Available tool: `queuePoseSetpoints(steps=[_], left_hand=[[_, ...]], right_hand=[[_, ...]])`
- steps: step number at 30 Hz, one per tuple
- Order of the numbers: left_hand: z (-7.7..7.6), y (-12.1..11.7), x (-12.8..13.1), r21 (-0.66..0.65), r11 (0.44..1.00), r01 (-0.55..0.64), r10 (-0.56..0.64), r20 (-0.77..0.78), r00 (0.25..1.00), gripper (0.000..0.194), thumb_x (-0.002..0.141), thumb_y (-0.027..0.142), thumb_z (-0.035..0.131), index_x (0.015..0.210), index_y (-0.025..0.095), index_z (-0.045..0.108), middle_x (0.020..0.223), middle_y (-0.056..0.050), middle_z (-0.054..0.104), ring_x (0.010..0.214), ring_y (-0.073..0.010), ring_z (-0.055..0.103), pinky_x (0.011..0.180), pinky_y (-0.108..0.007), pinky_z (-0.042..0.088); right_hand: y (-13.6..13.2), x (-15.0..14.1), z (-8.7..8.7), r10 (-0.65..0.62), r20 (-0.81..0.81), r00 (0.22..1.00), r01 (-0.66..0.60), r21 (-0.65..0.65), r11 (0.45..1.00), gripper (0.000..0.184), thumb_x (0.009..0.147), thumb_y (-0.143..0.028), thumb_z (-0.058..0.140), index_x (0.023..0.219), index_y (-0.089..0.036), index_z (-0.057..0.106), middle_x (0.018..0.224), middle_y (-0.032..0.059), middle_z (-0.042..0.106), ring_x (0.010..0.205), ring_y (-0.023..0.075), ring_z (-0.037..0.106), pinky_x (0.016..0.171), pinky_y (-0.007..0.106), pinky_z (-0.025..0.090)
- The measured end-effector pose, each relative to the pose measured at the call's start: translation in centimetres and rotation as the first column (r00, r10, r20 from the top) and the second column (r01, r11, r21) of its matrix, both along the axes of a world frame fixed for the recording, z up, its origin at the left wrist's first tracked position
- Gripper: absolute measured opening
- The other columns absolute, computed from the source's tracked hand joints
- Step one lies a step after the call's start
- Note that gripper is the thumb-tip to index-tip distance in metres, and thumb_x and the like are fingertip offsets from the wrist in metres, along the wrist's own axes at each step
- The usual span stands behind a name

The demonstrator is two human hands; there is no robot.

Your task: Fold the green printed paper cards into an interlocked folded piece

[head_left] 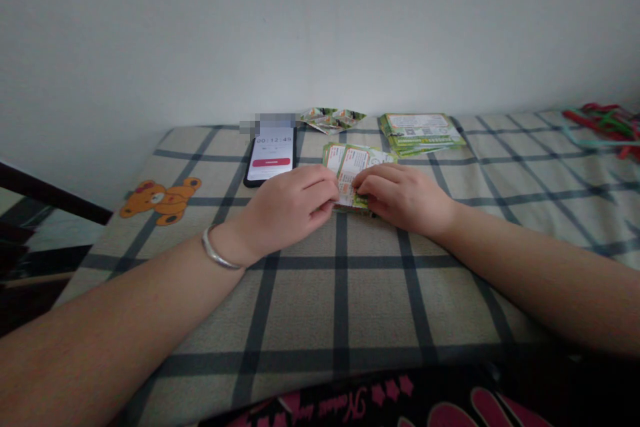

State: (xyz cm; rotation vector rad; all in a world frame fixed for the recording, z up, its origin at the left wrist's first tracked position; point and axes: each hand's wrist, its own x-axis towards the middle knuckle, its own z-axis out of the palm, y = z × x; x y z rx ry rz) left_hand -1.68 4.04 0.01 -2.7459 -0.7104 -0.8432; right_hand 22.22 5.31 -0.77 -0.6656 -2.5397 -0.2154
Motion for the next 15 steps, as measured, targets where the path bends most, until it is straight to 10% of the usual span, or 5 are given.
queuePoseSetpoints(steps=[15], left_hand=[[0.08, 0.58, -0.39, 0.021, 0.997, -0.076, 0.079, -0.18, 0.981, 0.009, 0.087, 0.024, 0.062, 0.084, 0.016, 0.068, 0.09, -0.006, 0.069, 0.086, -0.0218, 0.063, 0.078, -0.036, 0.05]], right_hand=[[0.41, 0.43, 0.4, 0.104, 0.022, 0.994, -0.101, -0.113, 0.988, 0.01, 0.087, -0.016, 0.058, 0.09, -0.016, 0.067, 0.089, 0.0067, 0.069, 0.084, 0.0192, 0.062, 0.076, 0.031, 0.048]])
